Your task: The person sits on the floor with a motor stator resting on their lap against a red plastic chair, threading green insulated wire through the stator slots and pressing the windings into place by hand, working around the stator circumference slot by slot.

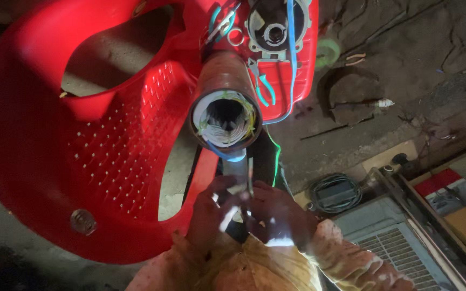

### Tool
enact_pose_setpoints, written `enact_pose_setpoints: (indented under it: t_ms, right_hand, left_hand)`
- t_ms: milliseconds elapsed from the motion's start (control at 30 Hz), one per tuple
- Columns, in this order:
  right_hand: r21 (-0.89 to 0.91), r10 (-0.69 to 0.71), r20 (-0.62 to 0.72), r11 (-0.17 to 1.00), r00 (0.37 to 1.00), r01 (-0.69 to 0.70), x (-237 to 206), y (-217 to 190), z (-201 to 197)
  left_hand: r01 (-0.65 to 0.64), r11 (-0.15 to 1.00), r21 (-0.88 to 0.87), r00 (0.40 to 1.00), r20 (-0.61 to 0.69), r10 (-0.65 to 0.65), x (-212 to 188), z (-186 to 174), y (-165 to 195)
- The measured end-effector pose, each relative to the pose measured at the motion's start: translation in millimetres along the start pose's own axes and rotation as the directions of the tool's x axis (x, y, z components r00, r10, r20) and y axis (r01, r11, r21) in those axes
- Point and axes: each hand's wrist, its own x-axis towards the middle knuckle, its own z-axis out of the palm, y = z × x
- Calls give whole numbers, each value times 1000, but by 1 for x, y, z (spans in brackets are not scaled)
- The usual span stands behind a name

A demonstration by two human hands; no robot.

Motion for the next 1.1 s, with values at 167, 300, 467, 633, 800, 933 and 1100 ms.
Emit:
enact_pose_setpoints:
  t_ms: [167,300,467,633,800,933,1100]
  right_hand:
    - [-130,-79,118,987,990,94,-5,11,6]
    - [110,178,42,977,983,-182,-14,35,3]
    - [311,466,-270,870,843,-382,6,69,18]
    - [86,345,-330,938,879,-336,15,84,49]
    - [417,612,-162,753,774,-509,10,74,27]
    - [-178,317,-170,921,933,-345,34,46,-19]
    - [-674,66,115,738,991,29,69,8,-52]
  left_hand:
    - [-48,993,-110,999,-14,47,6,4,-16]
    - [-65,910,-409,959,-279,-57,7,-3,0]
    - [-131,759,-637,929,-346,-130,12,-21,32]
    - [-153,896,-418,914,-405,-33,30,-21,50]
    - [-336,924,-180,890,-381,249,70,-24,62]
    - [-233,972,19,884,-412,220,87,-34,62]
    - [-282,951,-129,943,-221,249,88,-37,70]
